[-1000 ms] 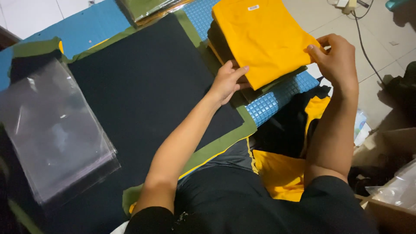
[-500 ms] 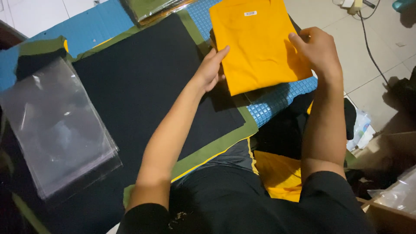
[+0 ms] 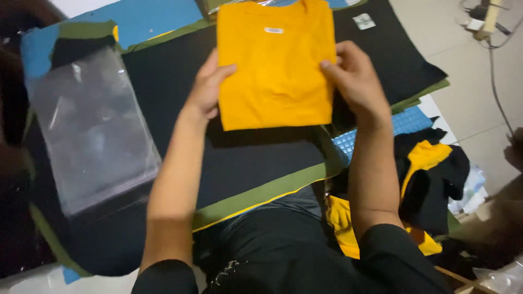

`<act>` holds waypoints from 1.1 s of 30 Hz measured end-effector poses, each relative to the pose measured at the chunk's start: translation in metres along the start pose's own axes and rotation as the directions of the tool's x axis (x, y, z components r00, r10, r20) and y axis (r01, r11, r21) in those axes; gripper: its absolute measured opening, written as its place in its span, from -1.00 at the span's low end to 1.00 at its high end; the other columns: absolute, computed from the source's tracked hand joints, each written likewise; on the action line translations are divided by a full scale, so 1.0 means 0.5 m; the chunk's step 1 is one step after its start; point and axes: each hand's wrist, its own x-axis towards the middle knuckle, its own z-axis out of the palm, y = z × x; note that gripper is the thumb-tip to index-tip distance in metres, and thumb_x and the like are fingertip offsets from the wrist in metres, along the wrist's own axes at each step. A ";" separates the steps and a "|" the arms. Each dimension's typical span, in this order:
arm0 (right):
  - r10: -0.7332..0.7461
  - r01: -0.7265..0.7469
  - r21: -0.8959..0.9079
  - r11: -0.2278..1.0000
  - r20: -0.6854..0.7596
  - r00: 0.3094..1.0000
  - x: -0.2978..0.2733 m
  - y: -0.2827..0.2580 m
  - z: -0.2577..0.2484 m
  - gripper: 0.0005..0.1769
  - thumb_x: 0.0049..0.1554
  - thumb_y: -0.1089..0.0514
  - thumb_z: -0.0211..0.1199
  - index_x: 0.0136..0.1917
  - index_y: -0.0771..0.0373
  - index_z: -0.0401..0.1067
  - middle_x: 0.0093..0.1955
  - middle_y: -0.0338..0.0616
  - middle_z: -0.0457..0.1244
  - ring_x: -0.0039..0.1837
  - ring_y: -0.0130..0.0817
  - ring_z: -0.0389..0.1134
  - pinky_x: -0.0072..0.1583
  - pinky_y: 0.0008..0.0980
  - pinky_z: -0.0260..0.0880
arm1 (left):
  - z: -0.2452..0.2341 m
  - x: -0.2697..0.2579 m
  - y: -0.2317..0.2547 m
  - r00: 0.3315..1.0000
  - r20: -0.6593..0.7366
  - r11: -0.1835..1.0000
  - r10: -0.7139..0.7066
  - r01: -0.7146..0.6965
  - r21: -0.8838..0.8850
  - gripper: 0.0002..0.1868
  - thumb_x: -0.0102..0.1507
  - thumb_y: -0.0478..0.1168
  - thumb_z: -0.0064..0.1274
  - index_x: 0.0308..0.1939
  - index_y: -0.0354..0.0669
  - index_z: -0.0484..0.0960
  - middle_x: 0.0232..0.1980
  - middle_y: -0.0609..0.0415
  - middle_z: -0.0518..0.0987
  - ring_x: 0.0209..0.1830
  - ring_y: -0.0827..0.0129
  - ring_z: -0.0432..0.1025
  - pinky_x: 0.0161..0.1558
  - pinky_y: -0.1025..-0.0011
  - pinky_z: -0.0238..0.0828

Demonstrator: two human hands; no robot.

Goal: The person folds a yellow t-shirt and places it into a clear plastic bag, then repeats the process with a black t-shirt. The person then picks up a green t-shirt and begins to fold it.

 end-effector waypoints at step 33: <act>0.251 -0.047 -0.392 0.919 0.488 0.836 -0.087 0.009 0.297 -0.56 0.28 0.05 0.23 0.31 0.38 0.49 -0.31 0.13 0.42 -0.28 -0.10 0.49 -0.16 -0.17 0.48 | -0.229 -0.198 0.092 0.889 -0.447 -0.058 -0.100 0.443 0.895 -0.55 0.38 0.02 0.00 0.32 0.03 0.58 0.16 -0.15 0.63 0.15 -0.12 0.53 0.14 -0.04 0.35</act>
